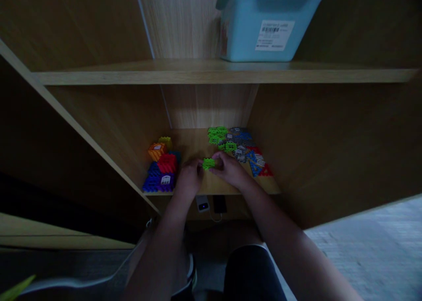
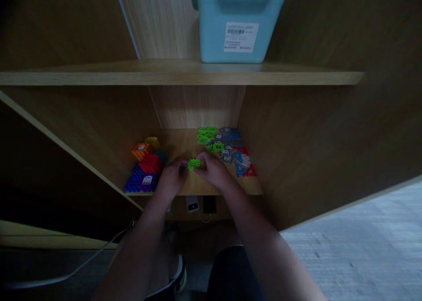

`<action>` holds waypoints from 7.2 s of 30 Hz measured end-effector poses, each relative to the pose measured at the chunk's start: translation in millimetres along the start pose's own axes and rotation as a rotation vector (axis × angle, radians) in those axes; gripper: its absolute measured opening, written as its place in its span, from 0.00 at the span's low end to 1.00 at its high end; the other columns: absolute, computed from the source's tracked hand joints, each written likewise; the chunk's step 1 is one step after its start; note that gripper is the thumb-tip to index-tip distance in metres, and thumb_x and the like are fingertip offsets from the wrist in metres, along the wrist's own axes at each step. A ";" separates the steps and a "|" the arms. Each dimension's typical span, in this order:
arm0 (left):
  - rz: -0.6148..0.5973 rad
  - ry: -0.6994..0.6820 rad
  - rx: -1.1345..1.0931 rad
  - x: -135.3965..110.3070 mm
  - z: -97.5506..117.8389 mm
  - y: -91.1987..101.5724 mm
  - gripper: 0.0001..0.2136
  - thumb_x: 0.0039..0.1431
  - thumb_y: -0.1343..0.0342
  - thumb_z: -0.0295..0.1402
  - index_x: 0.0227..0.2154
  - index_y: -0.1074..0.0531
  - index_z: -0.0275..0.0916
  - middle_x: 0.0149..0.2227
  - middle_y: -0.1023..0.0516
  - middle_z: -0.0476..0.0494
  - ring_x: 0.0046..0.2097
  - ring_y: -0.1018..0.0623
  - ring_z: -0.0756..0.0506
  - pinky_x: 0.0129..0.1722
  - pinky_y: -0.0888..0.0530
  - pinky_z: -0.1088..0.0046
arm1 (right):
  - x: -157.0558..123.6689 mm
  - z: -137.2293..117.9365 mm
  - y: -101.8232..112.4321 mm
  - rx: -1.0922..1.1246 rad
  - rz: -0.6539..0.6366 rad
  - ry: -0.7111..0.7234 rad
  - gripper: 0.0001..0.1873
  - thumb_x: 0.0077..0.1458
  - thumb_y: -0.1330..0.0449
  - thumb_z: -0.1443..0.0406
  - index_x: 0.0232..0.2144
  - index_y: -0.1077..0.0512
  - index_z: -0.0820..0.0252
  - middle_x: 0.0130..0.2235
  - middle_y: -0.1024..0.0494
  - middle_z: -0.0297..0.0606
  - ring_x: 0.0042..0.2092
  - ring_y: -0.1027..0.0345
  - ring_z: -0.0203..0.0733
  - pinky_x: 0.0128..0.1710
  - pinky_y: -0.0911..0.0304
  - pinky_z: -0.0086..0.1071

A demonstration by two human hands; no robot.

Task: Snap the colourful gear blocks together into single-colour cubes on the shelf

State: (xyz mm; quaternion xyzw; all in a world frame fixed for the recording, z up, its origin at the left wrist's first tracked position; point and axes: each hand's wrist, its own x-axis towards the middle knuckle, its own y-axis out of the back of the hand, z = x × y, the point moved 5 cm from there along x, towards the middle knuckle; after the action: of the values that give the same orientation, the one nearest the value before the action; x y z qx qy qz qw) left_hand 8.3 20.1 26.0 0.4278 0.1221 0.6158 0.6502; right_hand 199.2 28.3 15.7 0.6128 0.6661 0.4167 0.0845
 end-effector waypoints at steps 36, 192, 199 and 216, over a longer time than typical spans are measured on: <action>0.034 0.011 0.012 -5.0 1.8 1.4 0.13 0.64 0.44 0.20 0.47 0.21 0.40 0.46 0.13 0.41 0.50 0.15 0.38 0.58 0.20 0.59 | -2.2 -3.1 20.8 -0.178 0.213 -0.045 0.09 0.67 0.37 0.61 0.49 0.25 0.52 0.52 0.19 0.45 0.59 0.27 0.57 0.65 0.34 0.53; 0.134 0.018 -0.075 -9.3 2.2 3.4 0.12 0.65 0.45 0.20 0.47 0.25 0.40 0.46 0.15 0.39 0.47 0.16 0.40 0.53 0.20 0.61 | -4.5 -5.0 10.5 -0.574 0.145 -0.165 0.16 0.70 0.39 0.57 0.51 0.19 0.59 0.54 0.19 0.51 0.58 0.31 0.60 0.60 0.37 0.49; 0.129 0.017 -0.072 -9.3 1.0 2.7 0.12 0.64 0.44 0.20 0.47 0.25 0.40 0.45 0.15 0.40 0.47 0.15 0.40 0.53 0.20 0.61 | -7.9 -13.6 14.7 -0.602 0.152 -0.243 0.11 0.70 0.39 0.58 0.46 0.18 0.55 0.51 0.17 0.49 0.57 0.29 0.62 0.54 0.37 0.50; 0.130 0.018 -0.067 -9.4 3.6 3.8 0.11 0.65 0.45 0.21 0.46 0.25 0.41 0.45 0.16 0.39 0.47 0.16 0.39 0.53 0.20 0.59 | -11.2 -7.9 22.0 -0.557 0.272 -0.278 0.14 0.66 0.34 0.54 0.48 0.21 0.56 0.48 0.16 0.51 0.54 0.26 0.65 0.54 0.34 0.53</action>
State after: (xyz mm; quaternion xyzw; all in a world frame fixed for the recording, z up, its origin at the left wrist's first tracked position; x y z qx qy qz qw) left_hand 6.2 9.7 27.3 0.4076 0.0791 0.6643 0.6215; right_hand 213.3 12.6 30.8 0.7004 0.4208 0.5025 0.2825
